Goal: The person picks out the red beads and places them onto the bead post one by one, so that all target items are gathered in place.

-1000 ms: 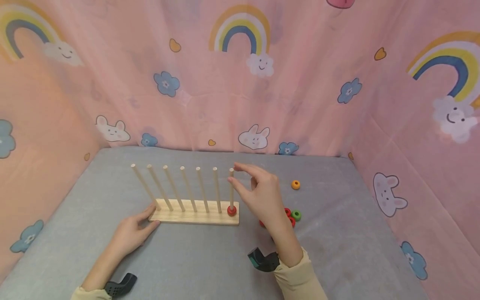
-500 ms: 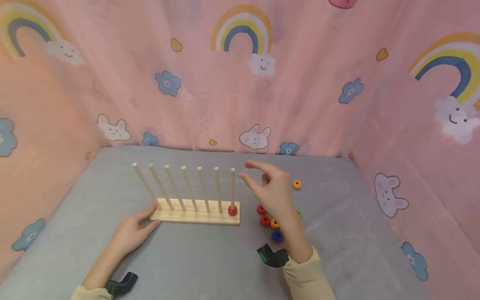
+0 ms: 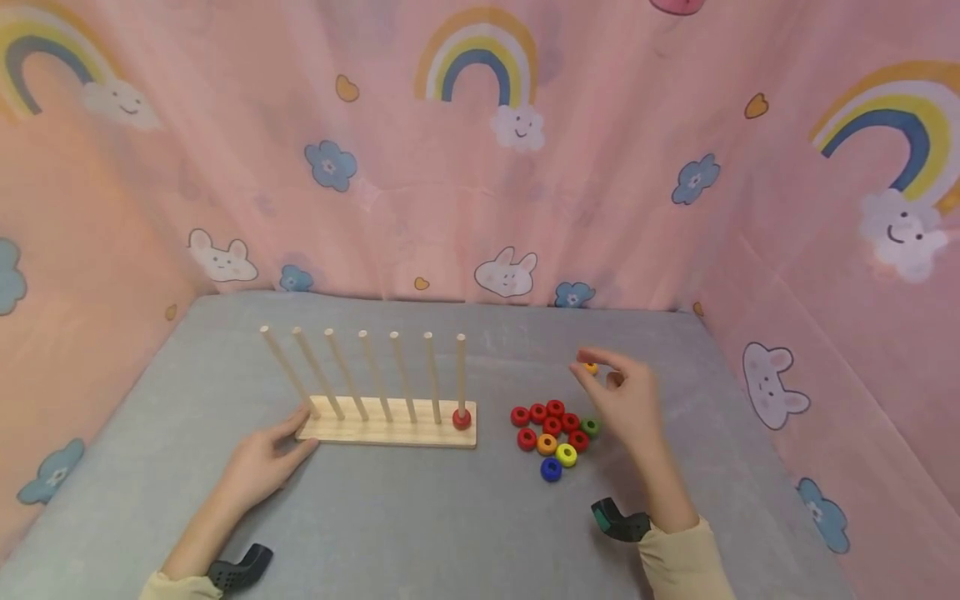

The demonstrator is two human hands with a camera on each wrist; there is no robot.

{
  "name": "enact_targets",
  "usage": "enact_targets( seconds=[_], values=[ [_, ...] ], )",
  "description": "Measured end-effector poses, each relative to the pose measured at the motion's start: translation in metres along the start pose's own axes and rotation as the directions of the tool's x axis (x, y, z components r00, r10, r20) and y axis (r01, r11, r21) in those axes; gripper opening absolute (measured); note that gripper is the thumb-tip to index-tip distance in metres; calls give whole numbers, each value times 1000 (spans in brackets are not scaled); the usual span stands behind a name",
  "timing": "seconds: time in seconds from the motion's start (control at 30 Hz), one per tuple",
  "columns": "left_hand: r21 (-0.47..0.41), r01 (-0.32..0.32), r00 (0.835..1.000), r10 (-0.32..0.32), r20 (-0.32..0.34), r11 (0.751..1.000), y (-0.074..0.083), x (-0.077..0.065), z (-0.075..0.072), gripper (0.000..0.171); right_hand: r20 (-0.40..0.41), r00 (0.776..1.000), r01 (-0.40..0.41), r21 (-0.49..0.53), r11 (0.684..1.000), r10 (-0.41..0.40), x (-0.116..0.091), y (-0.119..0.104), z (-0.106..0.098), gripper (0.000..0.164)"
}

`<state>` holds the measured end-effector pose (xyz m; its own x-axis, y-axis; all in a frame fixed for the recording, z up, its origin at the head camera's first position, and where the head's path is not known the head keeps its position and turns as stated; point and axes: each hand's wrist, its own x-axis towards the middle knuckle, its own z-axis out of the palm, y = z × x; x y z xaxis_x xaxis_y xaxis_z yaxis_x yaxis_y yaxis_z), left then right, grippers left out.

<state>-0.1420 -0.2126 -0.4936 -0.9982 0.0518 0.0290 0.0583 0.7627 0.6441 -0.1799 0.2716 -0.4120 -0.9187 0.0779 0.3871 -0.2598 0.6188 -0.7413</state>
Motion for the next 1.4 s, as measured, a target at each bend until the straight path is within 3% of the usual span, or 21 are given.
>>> enact_targets(
  seconds=[0.23, 0.33, 0.47, 0.57, 0.8, 1.13, 1.4],
  values=[
    [13, -11, 1000, 11, 3, 1000, -2, 1, -2, 60, 59, 995, -77, -33, 996, 79, -20, 43, 4, 28],
    [20, -20, 1000, 21, -6, 1000, -2, 1, -1, 60, 97, 992, -87, 81, 993, 79, -27, 64, 4, 28],
    [13, -27, 1000, 27, -15, 1000, -3, 2, 0, 59, 168, 986, -54, 242, 969, 13, -33, 90, -2, 14],
    [3, -19, 1000, 19, -11, 1000, -2, 2, 0, 59, 225, 974, -22, 257, 966, -37, -37, 101, -9, 6],
    [-1, 9, 1000, -9, 7, 1000, -2, 1, 1, 61, 392, 920, -53, 192, 980, -27, -41, 112, -14, 9],
    [-7, 11, 1000, -11, 8, 1000, -2, 1, 0, 61, 429, 903, -104, 137, 985, 36, -41, 114, -9, 31],
    [-2, 7, 1000, -7, -3, 1000, -2, 2, 1, 61, 447, 892, 0, 159, 987, -72, -39, 111, -6, 35]
  ],
)
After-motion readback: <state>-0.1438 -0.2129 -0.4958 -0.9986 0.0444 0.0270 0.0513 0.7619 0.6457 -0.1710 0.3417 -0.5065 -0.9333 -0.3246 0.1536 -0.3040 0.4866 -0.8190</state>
